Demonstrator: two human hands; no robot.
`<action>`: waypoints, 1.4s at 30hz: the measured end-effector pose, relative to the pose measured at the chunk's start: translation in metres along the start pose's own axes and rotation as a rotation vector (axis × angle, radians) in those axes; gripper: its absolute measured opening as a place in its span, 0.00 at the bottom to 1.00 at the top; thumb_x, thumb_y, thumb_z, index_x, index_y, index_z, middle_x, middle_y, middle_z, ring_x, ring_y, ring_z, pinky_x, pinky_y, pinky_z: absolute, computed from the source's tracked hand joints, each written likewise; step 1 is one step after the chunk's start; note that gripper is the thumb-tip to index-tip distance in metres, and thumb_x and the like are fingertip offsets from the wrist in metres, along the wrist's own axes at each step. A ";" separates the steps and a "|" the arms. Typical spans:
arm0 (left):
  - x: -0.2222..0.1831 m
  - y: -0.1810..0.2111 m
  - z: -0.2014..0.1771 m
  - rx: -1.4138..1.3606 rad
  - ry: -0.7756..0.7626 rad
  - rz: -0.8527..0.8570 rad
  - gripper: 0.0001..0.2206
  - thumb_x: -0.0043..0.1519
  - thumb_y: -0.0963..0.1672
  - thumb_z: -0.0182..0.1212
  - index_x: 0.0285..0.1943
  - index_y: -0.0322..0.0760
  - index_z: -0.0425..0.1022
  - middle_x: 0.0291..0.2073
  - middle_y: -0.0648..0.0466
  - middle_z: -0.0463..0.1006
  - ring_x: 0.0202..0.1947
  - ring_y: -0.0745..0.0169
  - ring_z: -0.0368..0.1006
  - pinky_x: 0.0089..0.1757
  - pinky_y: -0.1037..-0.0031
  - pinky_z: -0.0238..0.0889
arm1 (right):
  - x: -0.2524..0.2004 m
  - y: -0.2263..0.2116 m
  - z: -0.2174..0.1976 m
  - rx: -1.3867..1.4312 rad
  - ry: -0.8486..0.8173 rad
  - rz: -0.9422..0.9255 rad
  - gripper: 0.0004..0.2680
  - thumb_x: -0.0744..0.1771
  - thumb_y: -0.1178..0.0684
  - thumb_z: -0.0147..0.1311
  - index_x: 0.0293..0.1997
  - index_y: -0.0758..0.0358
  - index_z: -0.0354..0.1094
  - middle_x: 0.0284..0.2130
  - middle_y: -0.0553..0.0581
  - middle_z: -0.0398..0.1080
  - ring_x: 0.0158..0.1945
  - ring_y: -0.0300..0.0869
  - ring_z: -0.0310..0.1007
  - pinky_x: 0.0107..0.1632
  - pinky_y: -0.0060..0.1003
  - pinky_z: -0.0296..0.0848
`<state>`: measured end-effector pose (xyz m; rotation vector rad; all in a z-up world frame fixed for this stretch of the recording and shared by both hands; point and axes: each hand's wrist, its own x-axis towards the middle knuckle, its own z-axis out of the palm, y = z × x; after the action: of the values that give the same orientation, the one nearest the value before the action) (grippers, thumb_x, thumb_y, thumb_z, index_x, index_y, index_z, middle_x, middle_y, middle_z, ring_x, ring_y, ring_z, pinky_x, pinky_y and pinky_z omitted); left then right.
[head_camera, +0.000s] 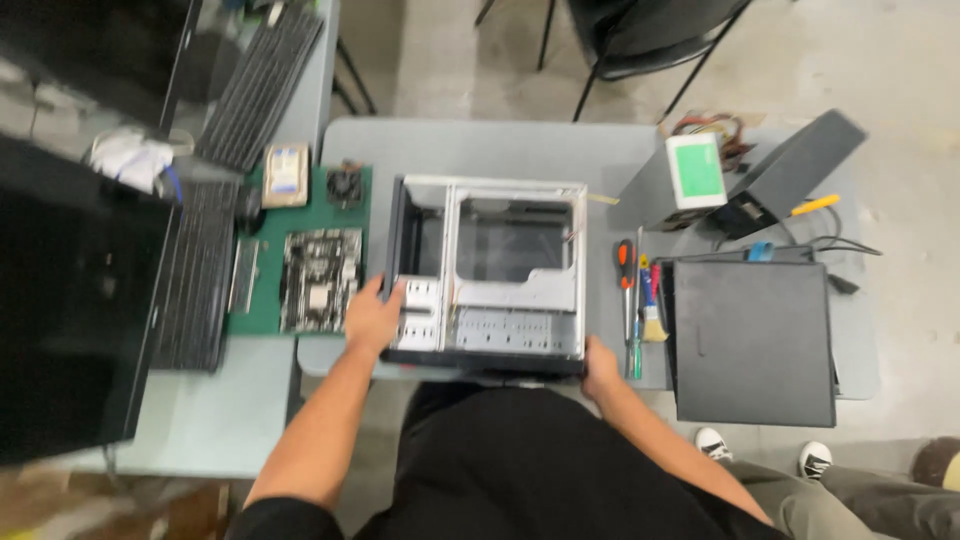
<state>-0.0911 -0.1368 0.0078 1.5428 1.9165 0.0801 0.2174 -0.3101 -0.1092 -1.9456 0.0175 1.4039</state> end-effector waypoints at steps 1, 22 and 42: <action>0.004 -0.003 0.004 0.006 -0.003 0.007 0.26 0.59 0.58 0.44 0.59 0.43 0.65 0.49 0.47 0.72 0.52 0.49 0.66 0.51 0.59 0.59 | 0.023 0.007 -0.003 0.142 0.043 0.066 0.15 0.64 0.47 0.45 0.51 0.66 0.64 0.47 0.68 0.63 0.53 0.56 0.62 0.50 0.52 0.59; 0.000 0.000 -0.040 -0.218 -0.202 0.103 0.25 0.61 0.55 0.45 0.57 0.36 0.66 0.50 0.46 0.71 0.55 0.49 0.63 0.53 0.58 0.57 | -0.119 -0.037 0.045 0.320 0.090 -0.054 0.19 0.65 0.42 0.42 0.57 0.64 0.56 0.55 0.64 0.58 0.61 0.47 0.54 0.58 0.40 0.57; 0.006 -0.025 -0.044 -0.173 -0.297 0.164 0.26 0.52 0.58 0.55 0.56 0.47 0.66 0.49 0.56 0.73 0.45 0.61 0.72 0.46 0.66 0.66 | -0.019 0.043 0.014 0.737 0.300 0.030 0.10 0.63 0.46 0.45 0.44 0.55 0.65 0.39 0.55 0.67 0.43 0.45 0.67 0.43 0.44 0.63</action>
<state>-0.1355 -0.1237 0.0282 1.4996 1.5122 0.0807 0.1812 -0.3415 -0.1185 -1.4994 0.6174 0.9167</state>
